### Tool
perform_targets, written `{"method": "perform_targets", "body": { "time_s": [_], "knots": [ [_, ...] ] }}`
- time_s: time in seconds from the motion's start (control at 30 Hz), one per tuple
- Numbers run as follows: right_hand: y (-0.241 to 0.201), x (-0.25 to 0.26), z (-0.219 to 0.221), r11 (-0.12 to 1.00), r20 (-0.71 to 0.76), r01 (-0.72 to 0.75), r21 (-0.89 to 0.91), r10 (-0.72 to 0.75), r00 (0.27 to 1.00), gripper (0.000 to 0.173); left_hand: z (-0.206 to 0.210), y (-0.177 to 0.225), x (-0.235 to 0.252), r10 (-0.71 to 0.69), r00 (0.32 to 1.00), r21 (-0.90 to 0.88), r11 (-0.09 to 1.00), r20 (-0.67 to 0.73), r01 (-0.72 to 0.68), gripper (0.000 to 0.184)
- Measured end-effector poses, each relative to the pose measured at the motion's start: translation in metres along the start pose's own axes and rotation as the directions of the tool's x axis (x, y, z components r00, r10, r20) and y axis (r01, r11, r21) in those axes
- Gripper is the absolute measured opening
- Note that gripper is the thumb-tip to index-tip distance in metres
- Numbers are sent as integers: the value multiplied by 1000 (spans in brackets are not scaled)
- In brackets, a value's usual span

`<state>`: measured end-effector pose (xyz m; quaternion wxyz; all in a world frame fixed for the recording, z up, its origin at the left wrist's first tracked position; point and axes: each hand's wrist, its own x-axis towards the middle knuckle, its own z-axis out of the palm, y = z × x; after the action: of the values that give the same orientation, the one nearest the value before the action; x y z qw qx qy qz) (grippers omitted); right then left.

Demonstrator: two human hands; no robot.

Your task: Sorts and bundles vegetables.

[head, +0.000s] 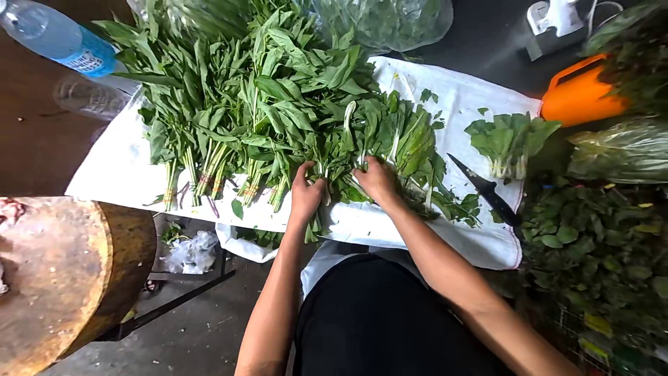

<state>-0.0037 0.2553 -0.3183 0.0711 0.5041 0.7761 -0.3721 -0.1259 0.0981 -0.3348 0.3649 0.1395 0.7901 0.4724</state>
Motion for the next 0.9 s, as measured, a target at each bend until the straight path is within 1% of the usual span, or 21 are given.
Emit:
{"method": "perform_targets", "body": {
  "time_s": [0.07, 0.13, 0.2, 0.3, 0.37, 0.43, 0.5, 0.57, 0.6, 0.63, 0.7, 0.73, 0.77, 0.8, 0.83, 0.87, 0.9],
  "knots": [
    [-4, 3, 7, 999, -14, -20, 30, 20, 1000, 42, 0, 1, -1, 2, 1000, -5, 1000, 15, -2, 58],
    [0, 2, 3, 984, 53, -51, 169, 43, 998, 40, -1, 1, 1, 10, 1000, -17, 1000, 22, -9, 57],
    [12, -1, -9, 943, 154, -103, 317, 56, 987, 41, -3, 3, 0, 21, 999, -18, 1000, 30, -20, 56],
    [35, -23, -33, 839, 229, -154, 522, 36, 973, 44, -5, 5, -4, 32, 999, -14, 999, 38, -31, 56],
    [47, -39, -48, 764, 234, -153, 627, 3, 972, 37, -5, 5, -5, 35, 998, -8, 999, 57, -34, 55],
    [57, -50, -56, 712, 205, -107, 694, -53, 977, 26, -4, 7, -5, 45, 996, 0, 999, 77, -45, 53],
    [64, -57, -60, 670, 178, -65, 740, -102, 979, 22, -3, 8, -6, 59, 994, 30, 998, 92, -62, 50],
    [70, -61, -62, 623, 164, -42, 781, -140, 976, 20, -2, 12, -9, 87, 993, 112, 989, 80, -96, 47],
    [73, -62, -62, 592, 167, -42, 804, -158, 973, 17, -2, 14, -13, 121, 991, 185, 974, 52, -129, 46],
    [76, -64, -63, 562, 185, -58, 825, -173, 967, 13, -2, 16, -17, 187, 982, 267, 946, 7, -182, 44],
    [79, -66, -65, 485, 240, -115, 867, -204, 949, 6, -1, 22, -30, 363, 929, 391, 867, -70, -309, 41],
    [80, -68, -66, 440, 265, -146, 886, -221, 939, 6, 0, 26, -38, 431, 898, 414, 835, -84, -362, 37],
    [80, -70, -65, 402, 289, -179, 898, -234, 928, 7, 3, 32, -47, 459, 886, 399, 826, -67, -398, 33],
    [80, -72, -64, 372, 315, -212, 904, -241, 918, 7, 6, 37, -56, 441, 897, 342, 845, -8, -412, 28],
    [78, -74, -63, 352, 338, -241, 904, -246, 908, 8, 10, 42, -64, 397, 914, 248, 879, 90, -406, 25],
    [77, -76, -62, 341, 356, -259, 904, -261, 897, 8, 13, 47, -70, 348, 913, 142, 914, 213, -381, 25],
    [74, -77, -59, 329, 366, -271, 905, -275, 889, 8, 18, 50, -73, 328, 890, 44, 932, 317, -359, 26]
  ]
}}
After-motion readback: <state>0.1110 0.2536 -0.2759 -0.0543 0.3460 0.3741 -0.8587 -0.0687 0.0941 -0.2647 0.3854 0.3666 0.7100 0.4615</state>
